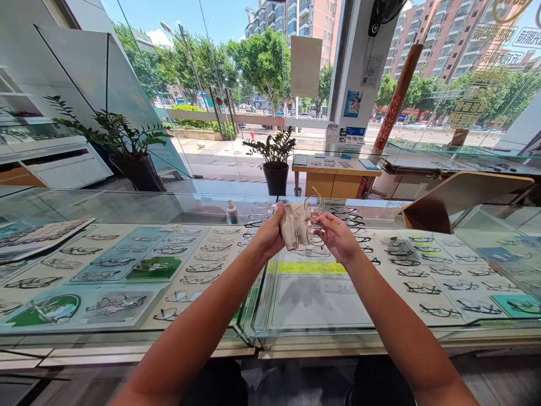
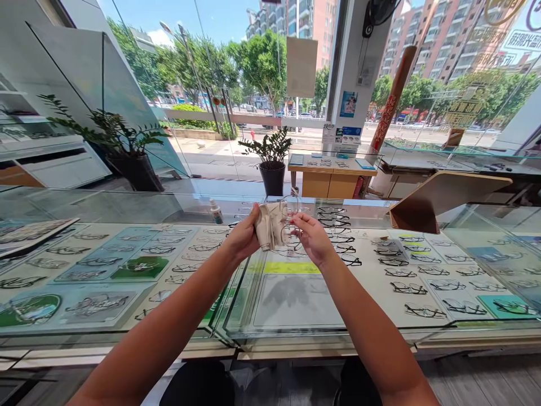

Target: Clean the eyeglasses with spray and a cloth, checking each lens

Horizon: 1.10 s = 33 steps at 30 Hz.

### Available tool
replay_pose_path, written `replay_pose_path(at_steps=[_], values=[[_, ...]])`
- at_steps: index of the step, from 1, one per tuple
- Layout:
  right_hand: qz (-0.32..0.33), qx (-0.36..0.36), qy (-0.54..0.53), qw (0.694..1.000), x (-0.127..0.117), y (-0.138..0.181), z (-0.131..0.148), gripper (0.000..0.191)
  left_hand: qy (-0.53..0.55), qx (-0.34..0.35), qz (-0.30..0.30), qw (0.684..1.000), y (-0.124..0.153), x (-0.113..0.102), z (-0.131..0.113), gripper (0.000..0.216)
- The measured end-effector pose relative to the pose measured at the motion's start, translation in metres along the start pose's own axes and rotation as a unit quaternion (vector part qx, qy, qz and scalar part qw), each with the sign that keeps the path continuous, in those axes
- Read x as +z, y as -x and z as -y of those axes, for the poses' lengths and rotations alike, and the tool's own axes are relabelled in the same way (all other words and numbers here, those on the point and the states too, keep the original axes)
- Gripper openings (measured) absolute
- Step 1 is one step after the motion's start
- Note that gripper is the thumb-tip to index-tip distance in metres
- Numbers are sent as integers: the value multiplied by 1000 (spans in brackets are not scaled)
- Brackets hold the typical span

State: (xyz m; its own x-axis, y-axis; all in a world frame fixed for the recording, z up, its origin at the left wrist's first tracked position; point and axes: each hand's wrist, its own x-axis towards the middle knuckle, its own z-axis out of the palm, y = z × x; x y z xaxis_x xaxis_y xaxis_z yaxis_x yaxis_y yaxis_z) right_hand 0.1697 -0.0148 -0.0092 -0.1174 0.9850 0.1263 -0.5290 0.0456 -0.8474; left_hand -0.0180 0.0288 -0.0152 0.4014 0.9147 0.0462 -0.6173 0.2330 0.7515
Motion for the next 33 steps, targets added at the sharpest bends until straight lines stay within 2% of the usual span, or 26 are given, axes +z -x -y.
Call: replay_pose_path(at_steps=[5,11,15,19,22,27,33], values=[[-23,-20,21,999,-1,-3,-3,39,-53,4,-16,998,1,-3,6,59],[-9,-1,0,1000,1,-2,-7,38,-61,-22,-33,997,8,7,8,58],[4,20,-49,999,-3,-2,0,34,-14,-52,2,999,10,11,0,56],[13,35,-58,998,-10,0,14,31,-10,-108,49,993,10,2,-10,62],[42,46,-22,998,-14,3,23,31,-73,-116,84,987,11,-5,-16,62],[66,35,-6,997,-18,3,26,29,-201,-88,144,965,17,-5,-19,48],[49,48,-3,998,-23,1,27,30,-251,-95,117,956,22,-4,-23,50]])
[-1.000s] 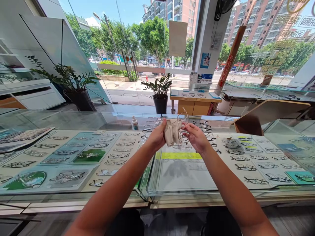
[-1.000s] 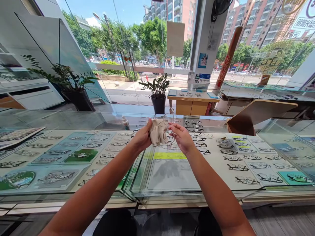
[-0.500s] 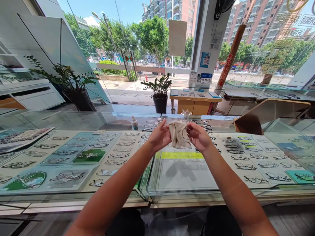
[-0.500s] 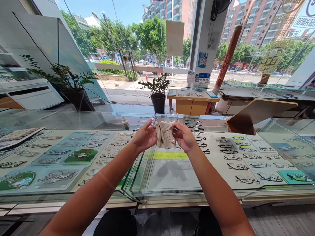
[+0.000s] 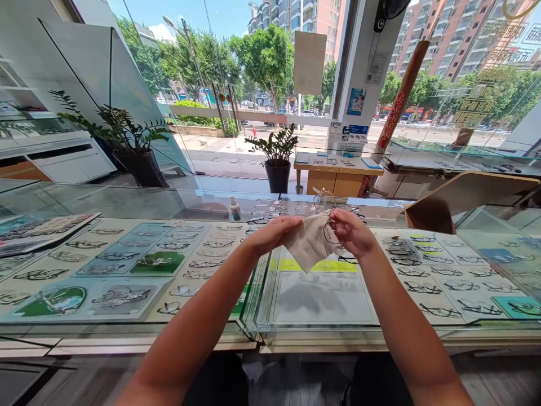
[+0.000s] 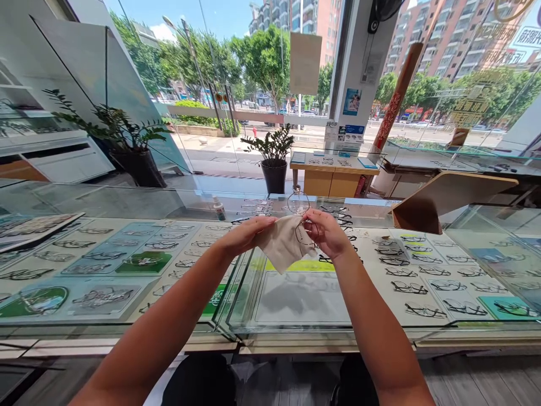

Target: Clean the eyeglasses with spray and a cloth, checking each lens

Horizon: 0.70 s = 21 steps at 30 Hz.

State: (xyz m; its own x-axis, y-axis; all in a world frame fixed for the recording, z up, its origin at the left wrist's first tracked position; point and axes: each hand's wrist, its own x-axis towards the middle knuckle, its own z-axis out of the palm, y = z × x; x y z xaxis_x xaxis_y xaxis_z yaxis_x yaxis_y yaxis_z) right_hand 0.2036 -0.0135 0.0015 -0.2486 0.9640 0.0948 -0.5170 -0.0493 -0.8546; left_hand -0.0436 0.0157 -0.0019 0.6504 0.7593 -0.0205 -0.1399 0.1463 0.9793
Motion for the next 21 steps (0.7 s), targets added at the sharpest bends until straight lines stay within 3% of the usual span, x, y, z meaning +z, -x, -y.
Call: replay_pose_path(at_steps=[4,10,14,18,21], values=[[-27,10,0,1000,-1,0,3,27,12,-11,-8,1000,2,-5,1,44],[-62,27,-8,998,-5,-1,4,27,69,-65,67,993,3,-20,-3,81],[-63,37,-17,997,-6,-1,5,30,67,-69,91,991,3,-24,-6,90],[-29,36,4,999,-4,0,4,31,33,-63,116,991,5,-15,-8,82],[40,50,46,997,1,2,-1,30,8,-27,106,994,6,-4,-6,58]])
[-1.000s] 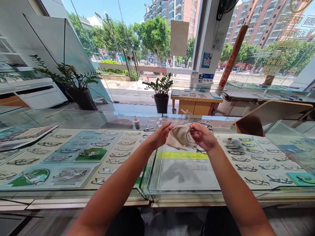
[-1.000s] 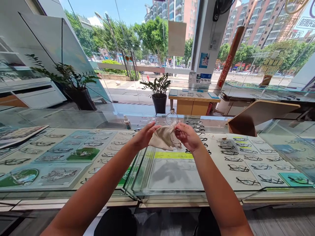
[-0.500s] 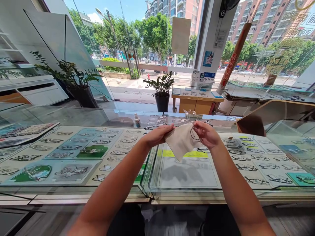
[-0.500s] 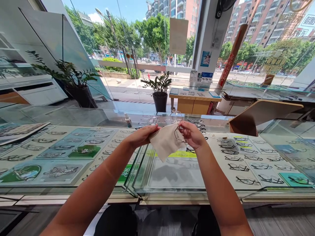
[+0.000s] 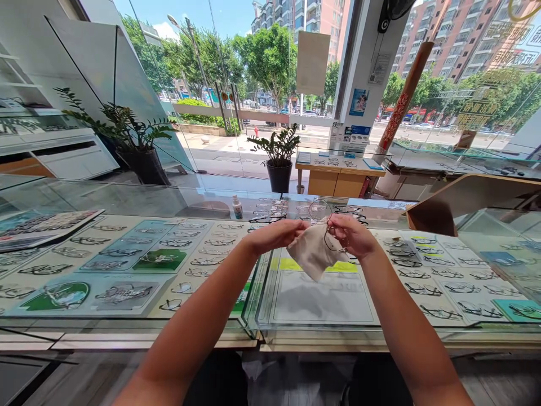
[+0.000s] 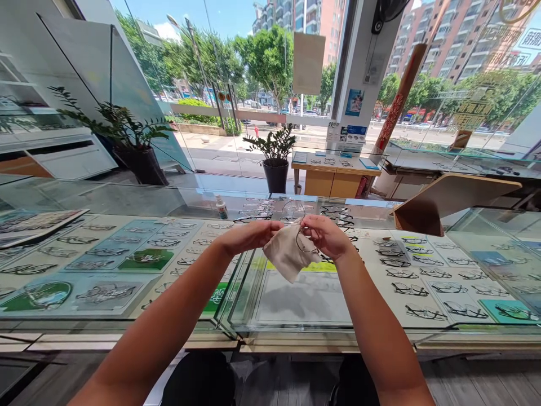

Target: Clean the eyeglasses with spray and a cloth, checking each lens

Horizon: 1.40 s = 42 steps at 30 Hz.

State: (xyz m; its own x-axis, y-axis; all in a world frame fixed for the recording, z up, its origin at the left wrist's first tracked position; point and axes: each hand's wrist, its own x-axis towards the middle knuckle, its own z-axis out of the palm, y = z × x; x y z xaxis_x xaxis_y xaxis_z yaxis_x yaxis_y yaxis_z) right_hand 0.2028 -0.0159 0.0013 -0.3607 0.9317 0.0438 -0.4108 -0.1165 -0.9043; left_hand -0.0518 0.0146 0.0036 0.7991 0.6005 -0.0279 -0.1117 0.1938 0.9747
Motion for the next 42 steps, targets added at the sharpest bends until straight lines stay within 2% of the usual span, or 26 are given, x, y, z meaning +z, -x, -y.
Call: replay_pose_path(at_steps=[3,7,11,17,19,22,26,29,32,36,39,42], values=[[38,25,9,999,8,0,-7,30,-9,41,-32,999,-3,8,3,40],[32,25,1,999,12,-2,-13,30,-29,32,-37,998,-5,8,5,30],[24,1,13,1000,11,-3,-13,30,-47,11,-34,998,-3,7,4,28],[30,13,21,999,18,-1,-13,34,-44,-4,2,999,-5,13,8,32],[13,1,11,1000,19,-1,-11,32,-39,10,-22,999,-6,14,9,33],[-42,-49,2,998,15,-2,-8,29,-14,32,-101,994,-8,11,7,32],[-115,-110,9,987,11,-4,-5,29,44,72,-205,975,-11,7,5,33],[-137,-128,5,982,13,-6,-8,29,43,105,-250,962,-17,11,9,37],[-168,-153,10,974,17,-9,-15,28,9,145,-274,951,-24,22,18,43],[-219,-206,47,952,22,-13,-26,25,-29,203,-273,940,-30,43,30,49],[-248,-234,74,937,26,-13,-33,25,-92,239,-273,927,-27,56,34,43],[-245,-234,77,938,29,-11,-36,26,-171,253,-260,916,-21,63,34,30]])
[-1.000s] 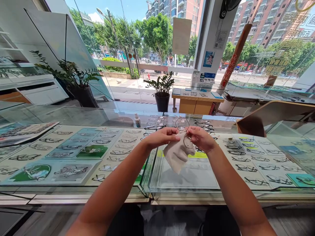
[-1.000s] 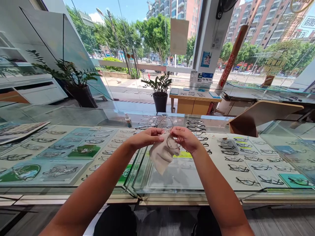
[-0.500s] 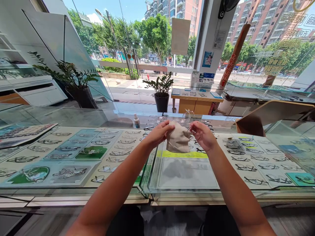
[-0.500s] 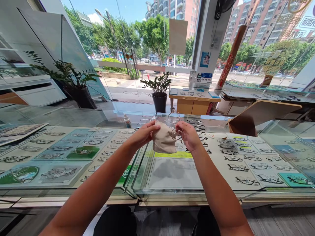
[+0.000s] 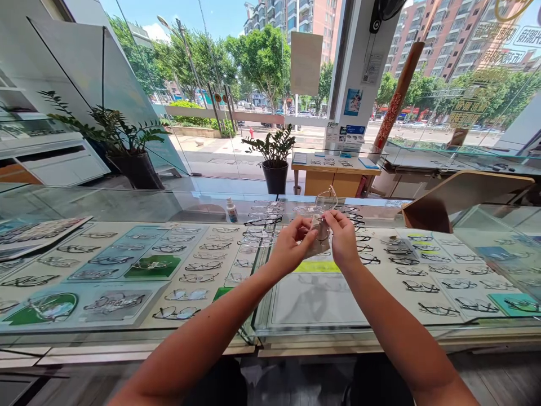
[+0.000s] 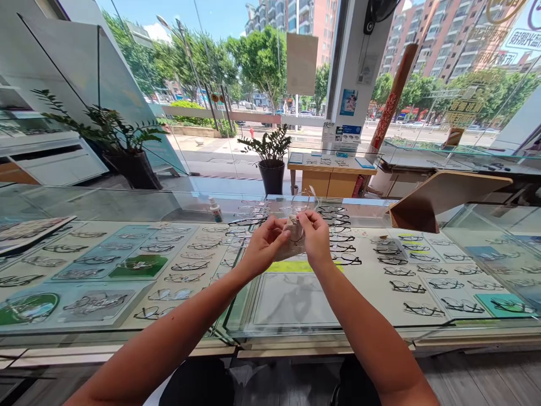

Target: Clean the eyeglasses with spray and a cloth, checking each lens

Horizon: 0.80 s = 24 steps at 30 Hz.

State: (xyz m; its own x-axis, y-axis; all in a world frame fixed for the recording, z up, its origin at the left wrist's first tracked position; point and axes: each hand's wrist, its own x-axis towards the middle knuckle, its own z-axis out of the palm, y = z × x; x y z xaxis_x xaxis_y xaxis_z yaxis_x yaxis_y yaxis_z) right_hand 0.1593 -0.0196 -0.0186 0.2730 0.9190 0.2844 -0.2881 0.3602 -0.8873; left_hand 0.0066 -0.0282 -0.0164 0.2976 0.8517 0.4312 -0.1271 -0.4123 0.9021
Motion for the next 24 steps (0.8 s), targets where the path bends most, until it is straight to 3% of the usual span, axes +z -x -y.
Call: replay_pose_path(at_steps=[4,7,9,13,19,24], values=[[15,25,-44,999,3,3,1,29,-83,35,-13,996,2,-1,-2,39],[22,47,-79,995,7,5,4,33,-2,-7,-21,1000,-2,-1,2,33],[26,68,-102,992,9,6,7,36,90,-54,-12,994,-4,-1,5,46],[42,102,-138,984,11,7,11,39,149,-154,63,975,-8,-5,10,55],[66,109,-136,982,9,7,11,37,158,-164,142,963,-10,-14,15,48],[80,110,-153,979,9,6,8,35,164,-160,122,966,-10,-12,9,48]])
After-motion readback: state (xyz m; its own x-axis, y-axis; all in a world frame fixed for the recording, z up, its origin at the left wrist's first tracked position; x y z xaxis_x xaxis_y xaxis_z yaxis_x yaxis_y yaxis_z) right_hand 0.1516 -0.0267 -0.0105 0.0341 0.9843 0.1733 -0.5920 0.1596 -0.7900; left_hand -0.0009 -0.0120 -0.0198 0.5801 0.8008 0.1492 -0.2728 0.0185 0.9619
